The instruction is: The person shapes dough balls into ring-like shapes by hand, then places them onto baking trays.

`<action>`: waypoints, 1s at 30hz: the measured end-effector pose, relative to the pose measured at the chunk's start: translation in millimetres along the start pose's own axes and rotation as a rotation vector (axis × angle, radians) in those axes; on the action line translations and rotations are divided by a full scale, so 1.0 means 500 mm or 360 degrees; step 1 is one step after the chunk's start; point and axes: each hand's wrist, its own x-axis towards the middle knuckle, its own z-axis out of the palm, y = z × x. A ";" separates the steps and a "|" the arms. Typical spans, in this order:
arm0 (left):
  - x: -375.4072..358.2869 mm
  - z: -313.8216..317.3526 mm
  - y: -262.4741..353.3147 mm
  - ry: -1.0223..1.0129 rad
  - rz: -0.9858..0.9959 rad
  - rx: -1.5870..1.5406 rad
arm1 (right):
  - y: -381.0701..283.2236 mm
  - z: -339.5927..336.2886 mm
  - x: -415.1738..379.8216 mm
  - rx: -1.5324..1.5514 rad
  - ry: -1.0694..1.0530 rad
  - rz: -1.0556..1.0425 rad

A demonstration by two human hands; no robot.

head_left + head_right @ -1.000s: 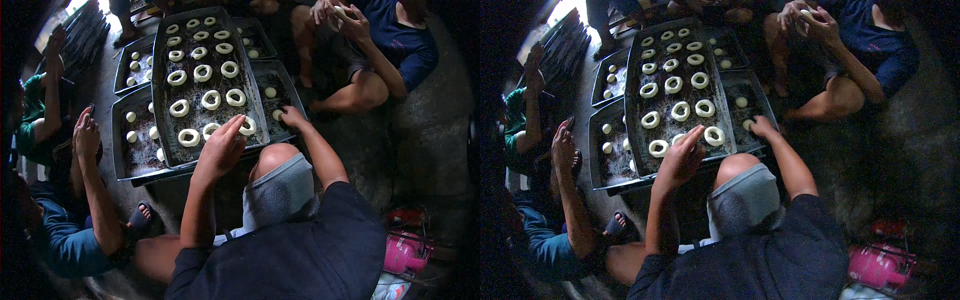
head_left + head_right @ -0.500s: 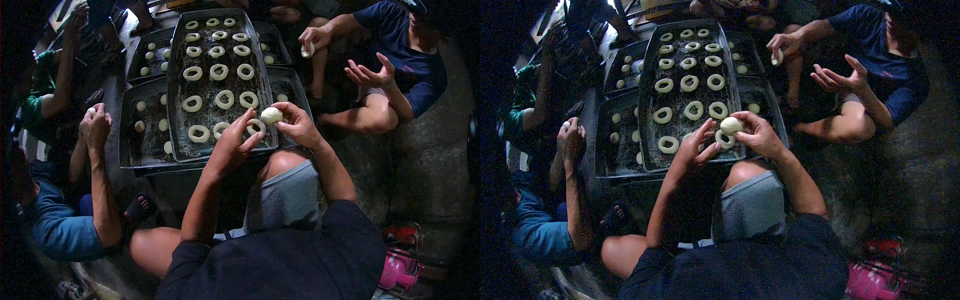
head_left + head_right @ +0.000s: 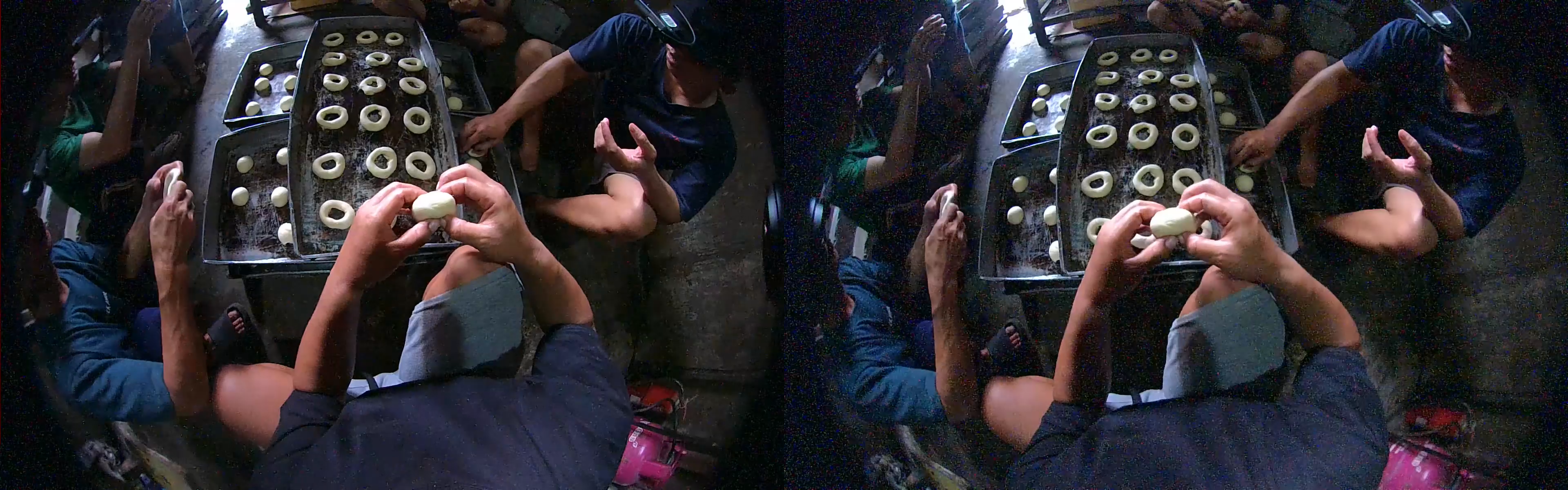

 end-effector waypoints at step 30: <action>-0.011 0.053 0.011 0.0238 -0.0441 -0.1539 | 0.011 -0.009 -0.016 0.1675 -0.0081 0.0629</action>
